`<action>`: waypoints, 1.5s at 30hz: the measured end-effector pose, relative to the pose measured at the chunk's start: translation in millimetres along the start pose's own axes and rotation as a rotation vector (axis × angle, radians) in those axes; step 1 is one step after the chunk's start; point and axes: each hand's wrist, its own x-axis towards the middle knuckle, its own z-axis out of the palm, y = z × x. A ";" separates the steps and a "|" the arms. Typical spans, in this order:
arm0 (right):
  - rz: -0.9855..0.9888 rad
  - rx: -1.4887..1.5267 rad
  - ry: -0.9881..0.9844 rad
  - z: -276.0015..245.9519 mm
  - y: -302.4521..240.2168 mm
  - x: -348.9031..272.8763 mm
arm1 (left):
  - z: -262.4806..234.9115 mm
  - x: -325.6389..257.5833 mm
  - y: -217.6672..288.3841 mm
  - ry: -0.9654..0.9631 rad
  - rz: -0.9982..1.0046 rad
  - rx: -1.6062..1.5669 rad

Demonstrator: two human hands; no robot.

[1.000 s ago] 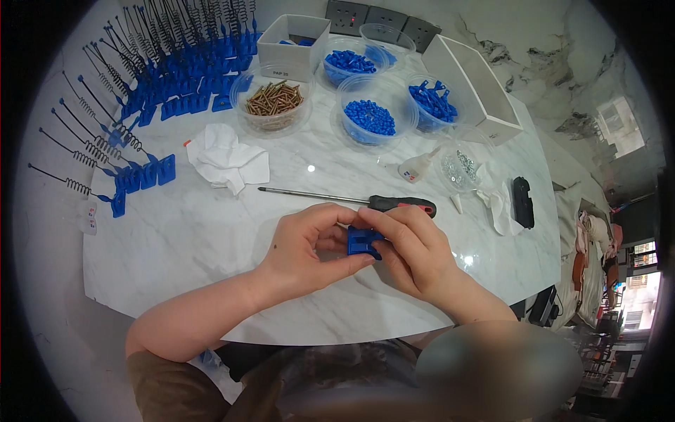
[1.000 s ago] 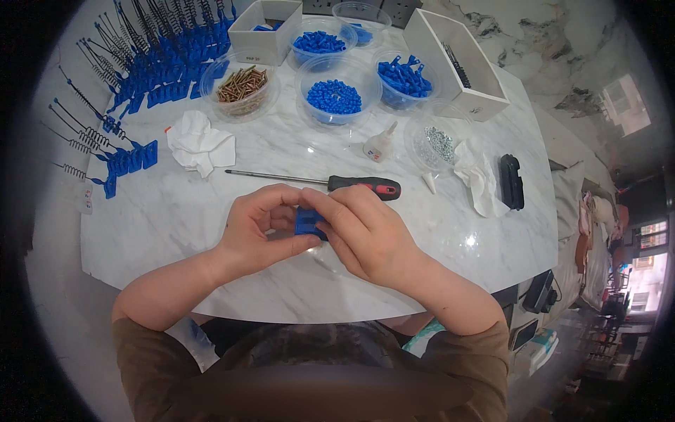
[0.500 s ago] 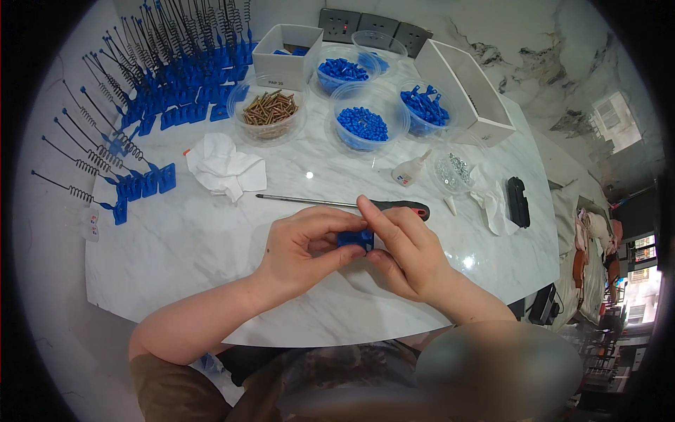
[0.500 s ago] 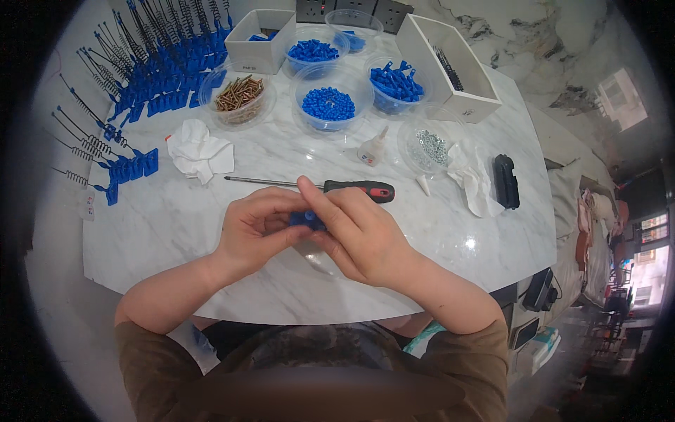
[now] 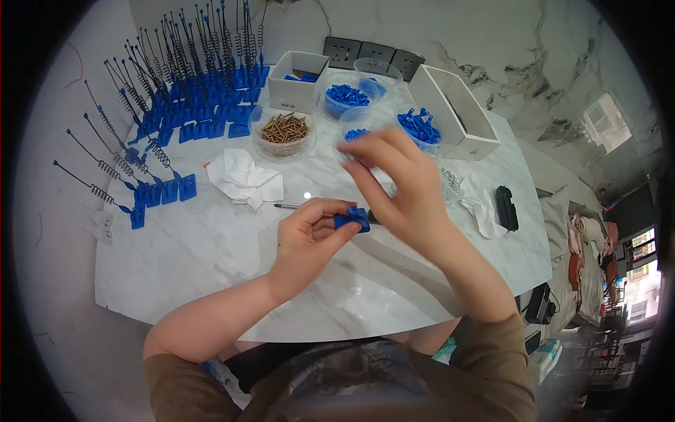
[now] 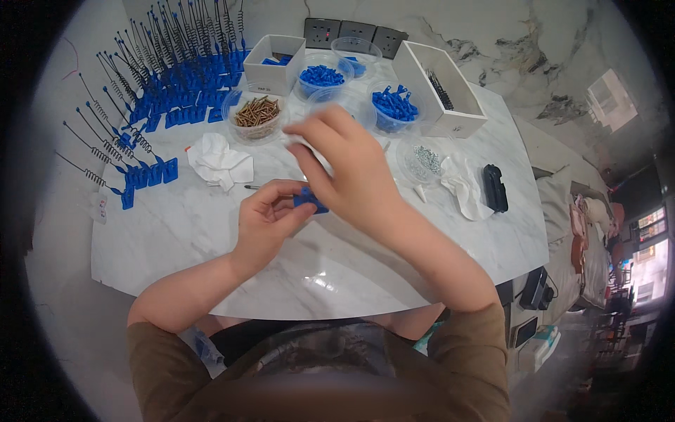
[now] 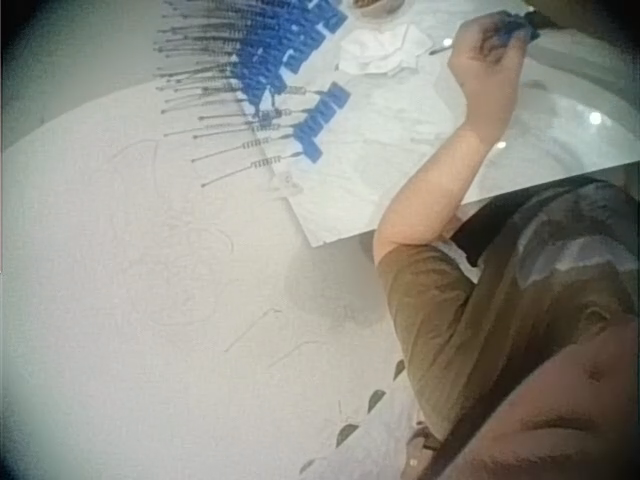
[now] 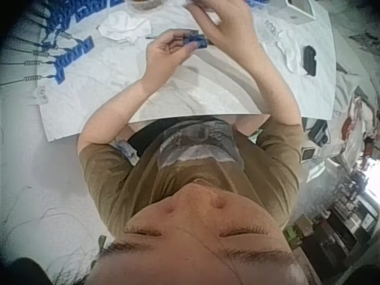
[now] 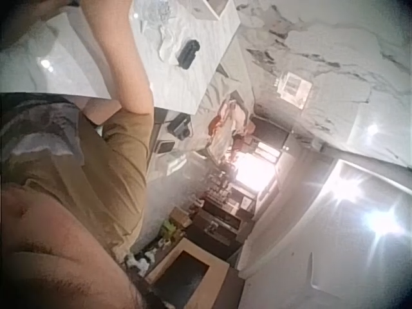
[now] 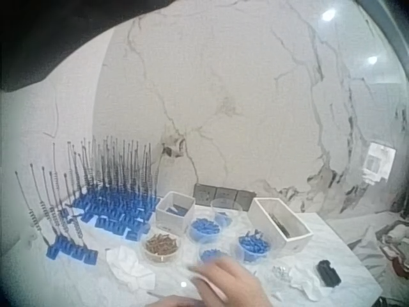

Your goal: The recorder is assembling small plastic components, applying adhesive, and securing parts with a screwdriver.

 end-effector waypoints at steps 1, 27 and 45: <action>-0.036 -0.056 -0.037 8.0 4.6 19.2 | 0.0 -0.5 0.6 -0.001 0.006 -0.003; -0.195 -0.675 -0.770 118.6 57.4 120.9 | -4.9 14.6 1.8 0.123 -0.161 -0.226; -0.141 -0.618 -0.832 117.0 72.8 129.4 | -4.6 14.2 -2.7 0.021 -0.067 -0.163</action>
